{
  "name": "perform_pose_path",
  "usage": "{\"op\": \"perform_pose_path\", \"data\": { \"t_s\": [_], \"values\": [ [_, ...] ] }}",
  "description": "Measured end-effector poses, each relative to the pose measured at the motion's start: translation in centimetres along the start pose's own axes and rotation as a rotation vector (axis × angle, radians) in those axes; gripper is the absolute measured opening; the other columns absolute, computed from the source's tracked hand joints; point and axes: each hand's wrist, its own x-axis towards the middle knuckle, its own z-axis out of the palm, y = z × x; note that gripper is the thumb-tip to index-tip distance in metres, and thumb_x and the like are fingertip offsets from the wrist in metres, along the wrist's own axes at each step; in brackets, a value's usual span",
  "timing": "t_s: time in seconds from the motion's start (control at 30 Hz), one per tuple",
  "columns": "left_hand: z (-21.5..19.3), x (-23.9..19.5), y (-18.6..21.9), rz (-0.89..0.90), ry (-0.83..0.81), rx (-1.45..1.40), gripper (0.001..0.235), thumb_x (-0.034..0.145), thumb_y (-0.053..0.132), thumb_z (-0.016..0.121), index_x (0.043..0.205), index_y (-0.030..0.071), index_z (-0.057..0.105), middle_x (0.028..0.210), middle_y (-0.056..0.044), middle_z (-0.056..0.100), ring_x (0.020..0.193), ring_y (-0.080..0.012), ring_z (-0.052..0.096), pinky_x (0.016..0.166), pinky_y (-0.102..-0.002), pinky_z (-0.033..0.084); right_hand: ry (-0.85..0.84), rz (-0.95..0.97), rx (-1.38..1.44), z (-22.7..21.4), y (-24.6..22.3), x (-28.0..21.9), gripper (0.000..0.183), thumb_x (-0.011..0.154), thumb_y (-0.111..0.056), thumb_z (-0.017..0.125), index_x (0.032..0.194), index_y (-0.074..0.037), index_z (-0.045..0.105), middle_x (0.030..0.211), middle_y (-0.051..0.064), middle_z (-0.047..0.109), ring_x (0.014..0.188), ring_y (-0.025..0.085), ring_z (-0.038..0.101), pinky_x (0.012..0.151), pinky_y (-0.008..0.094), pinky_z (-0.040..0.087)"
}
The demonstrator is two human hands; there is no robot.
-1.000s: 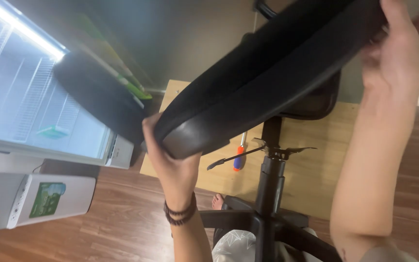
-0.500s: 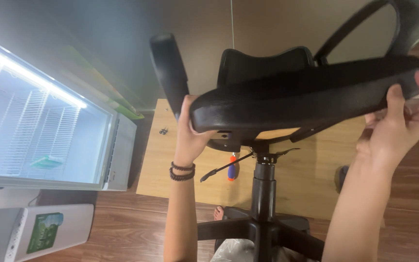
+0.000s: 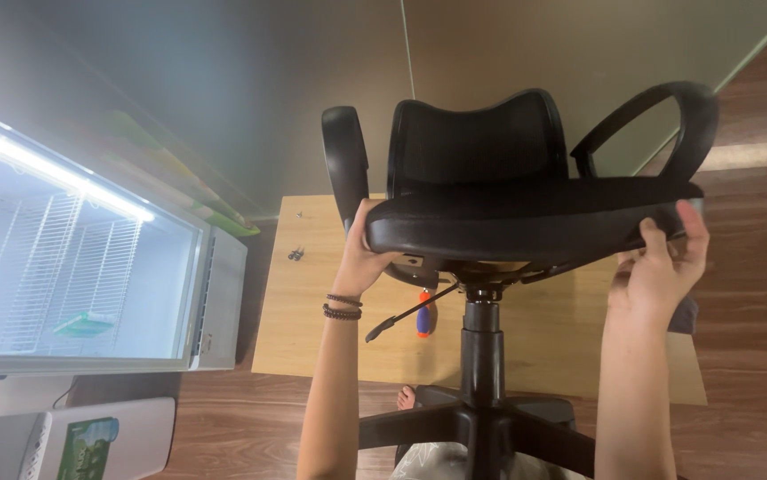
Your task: The person assembles an office chair on a wooden table. They use a screwdriver to drive screws into the seat mechanism, attach the backrest to the seat, mount the seat onto the five-star base with gas lift, then tighten the screws under the seat with the screwdriver.
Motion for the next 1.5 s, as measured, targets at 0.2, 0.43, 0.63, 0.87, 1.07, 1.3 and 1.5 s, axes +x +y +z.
{"op": "perform_pose_path", "data": {
  "t_s": [0.2, 0.43, 0.63, 0.87, 1.07, 1.3, 1.5],
  "values": [
    [-0.3, -0.4, -3.3, -0.053, -0.037, 0.026, 0.067, 0.073, -0.008, 0.082, 0.131, 0.007, 0.053, 0.12, -0.007, 0.061, 0.121, -0.0211, 0.06, 0.107, -0.034, 0.049, 0.051, 0.217, 0.077, -2.3, 0.9, -0.4, 0.04, 0.095, 0.014, 0.06, 0.128, -0.007, 0.051, 0.118, 0.017, 0.064, 0.099, 0.024, 0.074, 0.085, 0.038, 0.068],
    [-1.5, 0.2, -4.0, -0.1, -0.093, 0.046, 0.074, 0.072, -0.002, 0.085, 0.135, 0.01, 0.048, 0.129, -0.008, 0.06, 0.128, -0.0218, 0.057, 0.109, -0.036, 0.05, -0.071, 0.269, -0.271, -2.0, -1.3, -1.3, 0.052, 0.094, -0.003, 0.071, 0.135, -0.015, 0.041, 0.125, 0.017, 0.056, 0.108, 0.024, 0.066, 0.091, 0.048, 0.062],
    [-2.2, 1.1, -4.1, -0.145, -0.17, 0.078, 0.069, 0.081, 0.008, 0.088, 0.135, 0.012, 0.047, 0.129, -0.008, 0.063, 0.127, -0.0214, 0.06, 0.109, -0.038, 0.052, -0.46, -0.19, -1.189, -0.4, -6.5, 0.0, 0.073, 0.093, -0.026, 0.079, 0.151, -0.012, 0.036, 0.14, 0.023, 0.048, 0.13, 0.036, 0.05, 0.109, 0.06, 0.046],
    [-2.7, 2.0, -4.5, -0.175, -0.193, 0.099, 0.069, 0.081, 0.014, 0.089, 0.135, 0.013, 0.046, 0.129, -0.007, 0.063, 0.128, -0.0204, 0.06, 0.111, -0.038, 0.053, -1.093, -0.575, -1.535, 5.0, -4.2, 5.8, 0.119, 0.065, -0.058, 0.086, 0.161, -0.016, 0.031, 0.156, 0.021, 0.039, 0.145, 0.046, 0.03, 0.115, 0.065, 0.022],
    [-4.5, 2.1, -6.6, -0.183, -0.172, 0.073, 0.075, 0.076, 0.009, 0.09, 0.137, 0.013, 0.046, 0.131, -0.007, 0.061, 0.128, -0.0207, 0.058, 0.11, -0.037, 0.054, -1.281, -0.699, -1.637, 5.4, -4.1, 3.6, 0.119, 0.059, -0.061, 0.087, 0.16, -0.021, 0.037, 0.143, 0.019, 0.05, 0.13, 0.041, 0.044, 0.112, 0.056, 0.034],
    [-5.3, -0.9, -6.4, -0.148, -0.11, 0.102, 0.076, 0.076, 0.002, 0.088, 0.139, 0.012, 0.047, 0.134, -0.007, 0.06, 0.132, -0.0227, 0.056, 0.114, -0.037, 0.049, -1.252, -0.867, -1.572, 4.9, -4.8, 0.0, 0.104, 0.067, -0.038, 0.091, 0.159, -0.023, 0.045, 0.14, 0.012, 0.054, 0.126, 0.033, 0.049, 0.111, 0.052, 0.038],
    [-4.8, -1.1, -4.7, -0.037, -0.076, 0.073, 0.083, 0.066, -0.005, 0.088, 0.137, 0.01, 0.048, 0.134, -0.01, 0.058, 0.133, -0.0252, 0.054, 0.118, -0.039, 0.044, -1.232, -0.881, -1.588, 3.8, -4.8, -0.1, 0.106, 0.062, -0.029, 0.094, 0.157, -0.022, 0.046, 0.141, 0.011, 0.053, 0.128, 0.033, 0.049, 0.112, 0.052, 0.036]
  ]
}}
